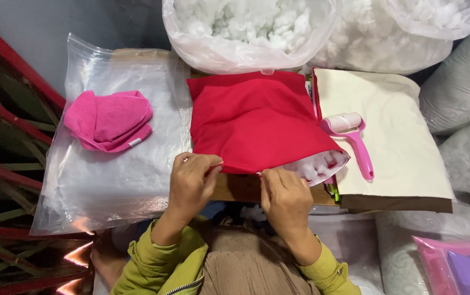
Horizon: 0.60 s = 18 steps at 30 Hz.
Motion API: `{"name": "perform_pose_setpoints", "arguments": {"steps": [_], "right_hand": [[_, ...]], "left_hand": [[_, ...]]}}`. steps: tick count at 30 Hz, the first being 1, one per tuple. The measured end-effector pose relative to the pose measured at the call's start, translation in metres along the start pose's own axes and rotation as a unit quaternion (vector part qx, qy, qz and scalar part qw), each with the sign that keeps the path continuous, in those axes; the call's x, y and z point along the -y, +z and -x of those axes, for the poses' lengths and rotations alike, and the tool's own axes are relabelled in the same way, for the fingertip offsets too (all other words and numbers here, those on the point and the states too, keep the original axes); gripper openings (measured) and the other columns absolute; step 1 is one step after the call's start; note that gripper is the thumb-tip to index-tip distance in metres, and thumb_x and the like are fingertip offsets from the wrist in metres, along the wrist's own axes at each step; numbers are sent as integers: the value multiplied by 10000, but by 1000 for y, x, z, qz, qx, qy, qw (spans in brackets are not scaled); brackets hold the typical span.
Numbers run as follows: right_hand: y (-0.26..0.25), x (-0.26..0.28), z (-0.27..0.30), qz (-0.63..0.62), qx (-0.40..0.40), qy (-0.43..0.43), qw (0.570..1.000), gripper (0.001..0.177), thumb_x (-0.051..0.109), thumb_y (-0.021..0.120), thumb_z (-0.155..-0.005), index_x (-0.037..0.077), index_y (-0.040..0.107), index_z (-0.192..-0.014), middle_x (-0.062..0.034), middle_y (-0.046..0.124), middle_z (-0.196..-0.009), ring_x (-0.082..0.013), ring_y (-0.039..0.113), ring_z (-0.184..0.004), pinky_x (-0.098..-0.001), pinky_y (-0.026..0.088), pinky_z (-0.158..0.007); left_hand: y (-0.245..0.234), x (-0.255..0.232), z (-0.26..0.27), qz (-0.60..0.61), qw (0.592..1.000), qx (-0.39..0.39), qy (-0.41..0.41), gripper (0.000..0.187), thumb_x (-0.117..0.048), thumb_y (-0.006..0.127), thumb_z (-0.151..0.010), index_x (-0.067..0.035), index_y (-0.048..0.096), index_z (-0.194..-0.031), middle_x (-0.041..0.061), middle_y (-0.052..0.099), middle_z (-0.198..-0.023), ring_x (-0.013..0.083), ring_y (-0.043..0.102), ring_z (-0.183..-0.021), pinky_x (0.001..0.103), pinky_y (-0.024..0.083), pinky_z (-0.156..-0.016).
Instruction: Stuffing a red pillow cover with fiberfill and cleaning the surface with a lint roller.
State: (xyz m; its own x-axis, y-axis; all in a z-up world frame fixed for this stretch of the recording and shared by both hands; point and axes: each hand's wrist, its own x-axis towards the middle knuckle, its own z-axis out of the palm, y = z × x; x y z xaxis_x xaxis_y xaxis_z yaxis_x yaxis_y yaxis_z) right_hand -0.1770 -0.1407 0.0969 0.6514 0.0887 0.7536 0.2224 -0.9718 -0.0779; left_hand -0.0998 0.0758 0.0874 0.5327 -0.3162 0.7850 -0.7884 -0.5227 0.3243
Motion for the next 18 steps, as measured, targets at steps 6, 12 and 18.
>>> {"name": "perform_pose_setpoints", "arguments": {"steps": [6, 12, 18], "right_hand": [[-13, -22, 5, 124, -49, -8, 991, 43, 218, 731, -927, 204, 691, -917, 26, 633, -852, -182, 642, -794, -314, 473, -686], [-36, -65, 19, 237, -60, 30, 969, 54, 211, 753, -932, 207, 713, -968, 18, 640, -876, -193, 654, -830, -329, 479, -724], [-81, -103, 29, 230, 182, 235, 927, 92, 317, 637, -1010, 274, 719, -1010, 8, 721, -964, -283, 689, -925, -438, 514, -762]], "left_hand": [[-9, 21, 2, -25, 994, -43, -96, 199, -82, 828, -839, -186, 749, -989, -56, 763, -863, 169, 735, -838, 358, 456, -949], [-16, 53, 14, -53, 987, -61, -142, 211, -40, 833, -818, -154, 728, -961, -5, 752, -816, 218, 738, -834, 365, 466, -939], [-43, 67, 22, -51, 946, 161, -277, 219, -169, 709, -888, -206, 701, -1104, -59, 805, -1006, 179, 743, -960, 452, 351, -1096]]}}
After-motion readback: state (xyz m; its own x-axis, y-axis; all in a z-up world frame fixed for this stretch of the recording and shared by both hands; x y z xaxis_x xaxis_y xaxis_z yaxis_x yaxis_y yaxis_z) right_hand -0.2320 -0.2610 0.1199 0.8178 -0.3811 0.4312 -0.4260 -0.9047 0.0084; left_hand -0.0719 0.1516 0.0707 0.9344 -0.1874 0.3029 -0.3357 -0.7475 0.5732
